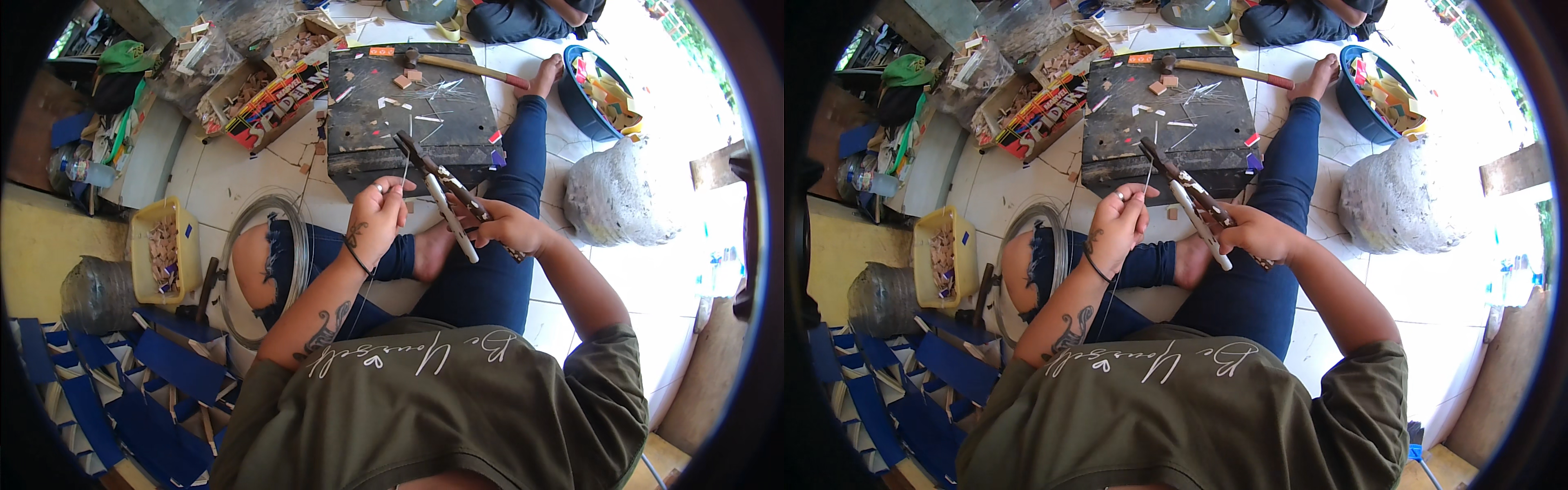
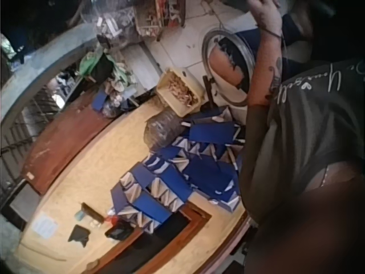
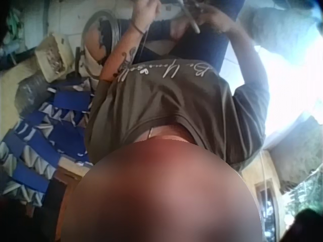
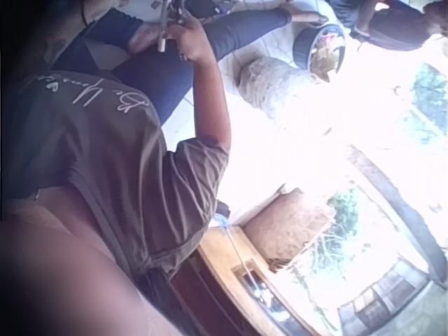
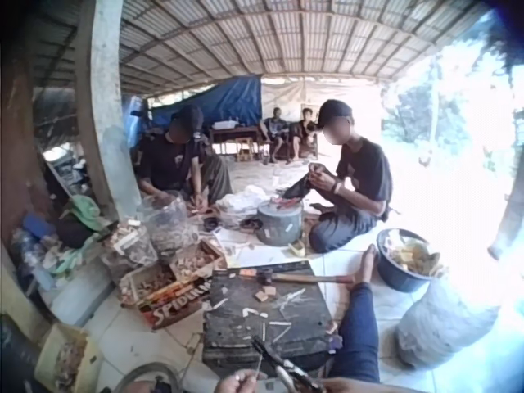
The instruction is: The person sits on the floor and repeatedly cuts short lengths of thin metal wire using pliers. They pull wire from a coil, cut it, and place the pieces on a nearby wooden block.
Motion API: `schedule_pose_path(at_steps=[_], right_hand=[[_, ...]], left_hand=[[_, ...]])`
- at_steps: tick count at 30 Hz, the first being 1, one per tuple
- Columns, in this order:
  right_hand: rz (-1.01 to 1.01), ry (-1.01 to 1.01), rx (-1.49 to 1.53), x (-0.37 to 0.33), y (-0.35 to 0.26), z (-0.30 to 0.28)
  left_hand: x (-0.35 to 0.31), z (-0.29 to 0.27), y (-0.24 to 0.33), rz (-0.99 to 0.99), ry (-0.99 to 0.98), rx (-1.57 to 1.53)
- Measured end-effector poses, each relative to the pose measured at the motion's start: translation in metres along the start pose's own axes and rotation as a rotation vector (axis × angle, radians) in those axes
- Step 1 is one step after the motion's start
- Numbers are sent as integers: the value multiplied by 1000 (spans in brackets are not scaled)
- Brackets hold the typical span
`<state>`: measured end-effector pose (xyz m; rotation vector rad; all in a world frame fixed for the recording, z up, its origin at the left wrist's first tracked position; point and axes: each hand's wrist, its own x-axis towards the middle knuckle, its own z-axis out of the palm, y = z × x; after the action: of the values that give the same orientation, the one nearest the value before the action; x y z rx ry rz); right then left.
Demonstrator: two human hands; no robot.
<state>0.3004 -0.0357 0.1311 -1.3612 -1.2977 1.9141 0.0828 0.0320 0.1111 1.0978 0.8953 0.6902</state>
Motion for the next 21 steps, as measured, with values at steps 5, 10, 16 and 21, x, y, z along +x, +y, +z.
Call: schedule_pose_path(at_steps=[5,10,16,21], right_hand=[[-61,26,-7,1,-3,1],[50,-18,49,9,8,2],[-15,182,-71,15,21,3],[67,270,-96,22,24,3]], left_hand=[[2,-2,1,52,30,125],[3,-1,-2,134,27,207],[-3,1,-7,9,-35,-1],[-14,-1,-14,-102,-14,-22]])
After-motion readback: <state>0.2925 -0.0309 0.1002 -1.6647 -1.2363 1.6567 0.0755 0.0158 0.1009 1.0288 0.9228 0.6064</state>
